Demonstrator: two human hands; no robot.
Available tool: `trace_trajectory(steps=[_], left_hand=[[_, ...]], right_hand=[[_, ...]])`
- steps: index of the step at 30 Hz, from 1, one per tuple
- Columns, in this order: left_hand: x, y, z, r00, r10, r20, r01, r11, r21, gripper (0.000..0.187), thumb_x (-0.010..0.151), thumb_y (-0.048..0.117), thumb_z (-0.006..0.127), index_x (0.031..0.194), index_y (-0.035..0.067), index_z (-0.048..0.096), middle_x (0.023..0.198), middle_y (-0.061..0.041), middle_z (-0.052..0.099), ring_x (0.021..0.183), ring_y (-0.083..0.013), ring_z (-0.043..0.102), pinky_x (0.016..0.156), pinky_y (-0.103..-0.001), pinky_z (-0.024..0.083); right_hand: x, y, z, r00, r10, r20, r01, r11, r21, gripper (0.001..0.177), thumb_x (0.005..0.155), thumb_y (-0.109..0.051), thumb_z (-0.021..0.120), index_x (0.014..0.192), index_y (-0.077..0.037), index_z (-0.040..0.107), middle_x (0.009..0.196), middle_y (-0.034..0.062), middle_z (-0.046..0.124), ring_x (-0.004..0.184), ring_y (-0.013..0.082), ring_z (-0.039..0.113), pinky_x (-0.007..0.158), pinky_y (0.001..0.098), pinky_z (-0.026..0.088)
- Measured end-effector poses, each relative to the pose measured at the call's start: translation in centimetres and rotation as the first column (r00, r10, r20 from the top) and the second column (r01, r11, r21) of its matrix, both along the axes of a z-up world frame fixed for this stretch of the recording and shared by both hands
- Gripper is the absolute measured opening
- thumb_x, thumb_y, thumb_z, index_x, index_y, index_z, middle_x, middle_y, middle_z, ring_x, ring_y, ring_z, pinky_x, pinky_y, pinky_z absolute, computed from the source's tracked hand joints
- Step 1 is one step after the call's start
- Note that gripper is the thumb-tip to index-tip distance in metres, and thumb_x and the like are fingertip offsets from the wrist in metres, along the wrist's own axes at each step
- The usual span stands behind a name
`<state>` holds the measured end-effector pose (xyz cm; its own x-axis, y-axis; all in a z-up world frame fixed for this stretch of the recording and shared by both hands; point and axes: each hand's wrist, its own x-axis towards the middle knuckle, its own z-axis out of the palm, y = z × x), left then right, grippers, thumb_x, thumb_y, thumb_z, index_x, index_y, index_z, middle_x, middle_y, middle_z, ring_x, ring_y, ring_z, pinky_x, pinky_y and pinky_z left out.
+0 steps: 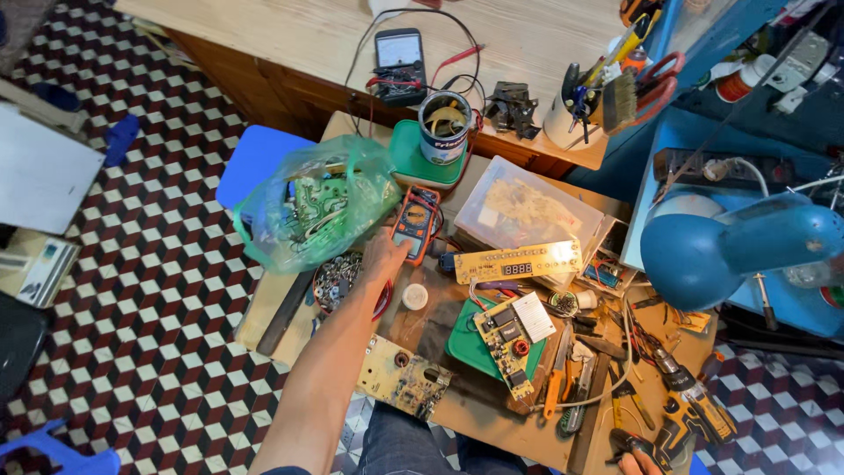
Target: The person uses a multimeter to test a green circuit board on a cluttered workbench. They connect the multimeter probes to various points on the board and observe the readings on the multimeter display.
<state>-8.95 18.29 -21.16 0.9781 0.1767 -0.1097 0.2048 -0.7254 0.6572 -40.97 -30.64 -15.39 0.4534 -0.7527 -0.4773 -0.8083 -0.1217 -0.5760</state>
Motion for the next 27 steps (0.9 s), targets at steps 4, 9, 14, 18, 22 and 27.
trace_trajectory(steps=[4, 9, 14, 18, 22, 27], left_hand=[[2.8, 1.1, -1.6, 0.873, -0.085, -0.479, 0.054, 0.996, -0.077, 0.057, 0.073, 0.052, 0.08, 0.115, 0.013, 0.077, 0.109, -0.014, 0.078, 0.103, -0.0323, 0.074, 0.091, -0.043, 0.056], [4.9, 1.6, -3.3, 0.899, -0.221, -0.377, 0.087, 0.936, -0.341, 0.067, 0.056, 0.048, 0.089, 0.114, 0.016, 0.077, 0.113, -0.009, 0.078, 0.102, -0.025, 0.074, 0.092, -0.036, 0.055], [5.2, 1.2, -3.9, 0.847, -0.256, -0.466, 0.039, 0.904, -0.426, 0.064, 0.059, 0.046, 0.093, 0.113, 0.012, 0.08, 0.115, -0.005, 0.078, 0.105, -0.0195, 0.072, 0.096, -0.032, 0.053], [3.5, -0.2, -1.0, 0.89, -0.062, -0.452, -0.19, 0.851, -0.49, 0.079, 0.064, 0.04, 0.095, 0.125, 0.002, 0.064, 0.118, -0.012, 0.071, 0.106, -0.0231, 0.069, 0.093, -0.036, 0.054], [1.5, 0.4, 6.1, 0.934, 0.033, -0.355, -0.252, 0.767, -0.59, 0.079, 0.059, 0.034, 0.09, 0.123, -0.002, 0.06, 0.111, -0.013, 0.071, 0.097, -0.0246, 0.071, 0.086, -0.039, 0.059], [-3.2, 4.3, 19.9, 0.97, 0.029, -0.241, -0.194, 0.692, -0.695, 0.062, 0.072, 0.035, 0.088, 0.118, 0.001, 0.063, 0.108, -0.011, 0.073, 0.094, -0.0184, 0.069, 0.085, -0.033, 0.055]], right_hand=[[0.4, 3.8, 0.9, 0.996, -0.064, -0.056, 0.064, 0.998, -0.004, 0.045, 0.096, -0.025, 0.067, 0.132, 0.003, 0.067, 0.121, 0.0154, 0.072, 0.111, 0.0222, 0.066, 0.095, 0.0338, 0.049], [1.3, 9.8, 1.0, 0.994, -0.093, -0.049, 0.096, 0.995, 0.043, 0.043, 0.097, -0.024, 0.066, 0.13, 0.003, 0.068, 0.119, 0.0149, 0.073, 0.11, 0.0219, 0.066, 0.095, 0.0336, 0.049], [1.6, 12.2, 1.0, 0.994, -0.111, 0.001, 0.111, 0.993, 0.03, 0.04, 0.098, -0.022, 0.065, 0.129, 0.003, 0.069, 0.118, 0.0143, 0.074, 0.11, 0.0215, 0.067, 0.094, 0.0335, 0.05], [3.0, 12.8, 3.8, 0.995, -0.07, 0.069, 0.07, 0.998, 0.008, 0.038, 0.099, -0.021, 0.064, 0.128, 0.003, 0.07, 0.116, 0.0139, 0.074, 0.109, 0.0212, 0.067, 0.094, 0.0334, 0.05], [4.5, 15.1, 8.3, 0.981, -0.007, 0.192, 0.007, 1.0, -0.002, 0.036, 0.099, -0.02, 0.064, 0.127, 0.003, 0.07, 0.115, 0.0134, 0.075, 0.108, 0.021, 0.068, 0.094, 0.0333, 0.051], [4.8, 21.6, 16.4, 0.915, 0.149, 0.375, -0.156, 0.988, -0.011, 0.034, 0.1, -0.019, 0.063, 0.125, 0.002, 0.071, 0.113, 0.0129, 0.076, 0.107, 0.0206, 0.068, 0.093, 0.0331, 0.051]])
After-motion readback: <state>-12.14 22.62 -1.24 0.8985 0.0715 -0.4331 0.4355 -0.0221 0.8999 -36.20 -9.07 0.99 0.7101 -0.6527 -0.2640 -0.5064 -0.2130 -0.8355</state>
